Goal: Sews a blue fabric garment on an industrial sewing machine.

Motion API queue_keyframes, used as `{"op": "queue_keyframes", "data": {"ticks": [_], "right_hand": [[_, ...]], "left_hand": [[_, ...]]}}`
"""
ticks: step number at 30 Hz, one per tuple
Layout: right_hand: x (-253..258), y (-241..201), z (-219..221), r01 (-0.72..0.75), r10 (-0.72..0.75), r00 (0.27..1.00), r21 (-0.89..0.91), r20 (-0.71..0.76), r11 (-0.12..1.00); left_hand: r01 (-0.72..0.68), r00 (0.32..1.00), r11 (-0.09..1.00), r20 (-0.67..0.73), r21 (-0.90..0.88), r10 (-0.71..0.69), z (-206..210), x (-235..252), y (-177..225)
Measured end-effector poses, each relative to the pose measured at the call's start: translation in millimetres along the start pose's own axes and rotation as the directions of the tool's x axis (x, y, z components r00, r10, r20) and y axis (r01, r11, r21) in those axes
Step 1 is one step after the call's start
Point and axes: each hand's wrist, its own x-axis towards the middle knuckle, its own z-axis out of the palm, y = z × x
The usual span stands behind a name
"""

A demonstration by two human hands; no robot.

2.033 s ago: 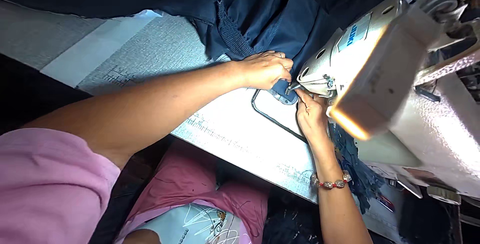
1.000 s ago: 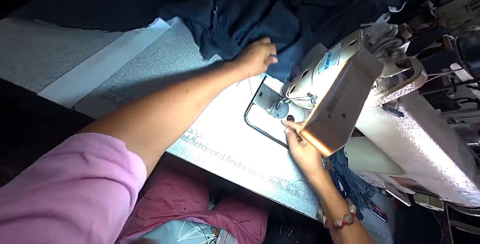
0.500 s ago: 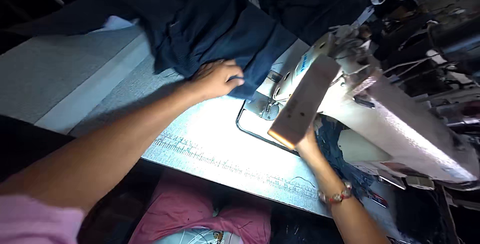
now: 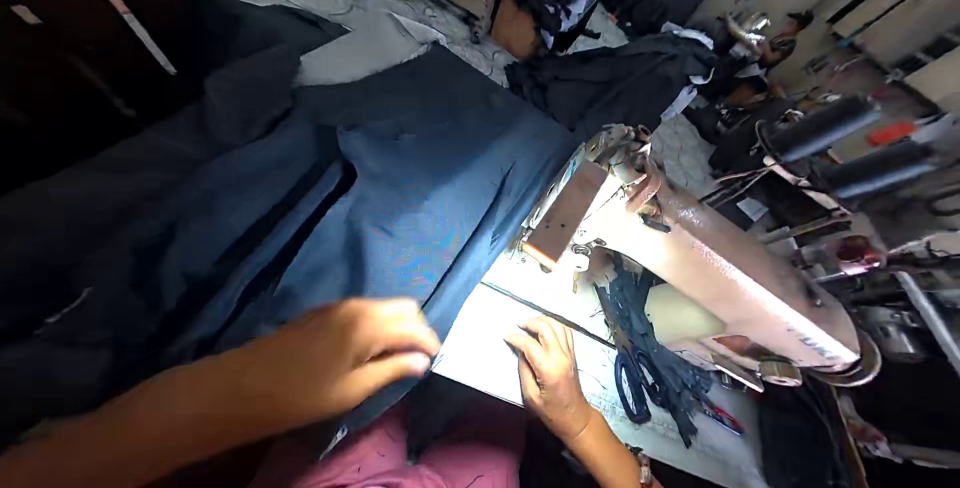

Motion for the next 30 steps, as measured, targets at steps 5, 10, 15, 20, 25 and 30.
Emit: {"op": "queue_keyframes", "data": {"ticks": [5,10,15,20,25,30], "right_hand": [[-2.7,-1.9,-0.4,0.031,-0.032,0.999,-0.073,-0.012,0.997],[-3.1,-3.7,-0.3,0.038,-0.04,0.999,-0.118,-0.015,0.992],[-2.9,-2.8,1.3,0.044,-0.045,0.999,-0.125,-0.007,0.991],[-2.6,-2.6,1.1,0.042,-0.043,0.999,-0.123,-0.004,0.992],[-3.0,-2.8,1.4,0.047,-0.048,0.999,-0.132,-0.004,0.99],[-2.6,-3.4,2.5,0.052,-0.054,0.999,-0.145,-0.008,0.988]], "left_hand": [[-0.154,0.831,0.986,-0.549,-0.063,0.095,29.3,125.6,5.1],[-0.14,0.899,0.989,-0.425,-0.054,0.104,69.7,152.8,-44.1],[-0.184,0.776,0.982,-0.62,-0.047,0.116,84.3,176.1,-32.3],[-0.25,0.721,0.922,-0.692,-0.294,-0.025,68.9,188.7,8.8],[-0.189,0.736,0.929,-0.672,-0.319,-0.081,75.6,192.7,12.3],[-0.13,0.715,0.949,-0.691,-0.286,-0.111,85.2,200.4,10.5]]}}
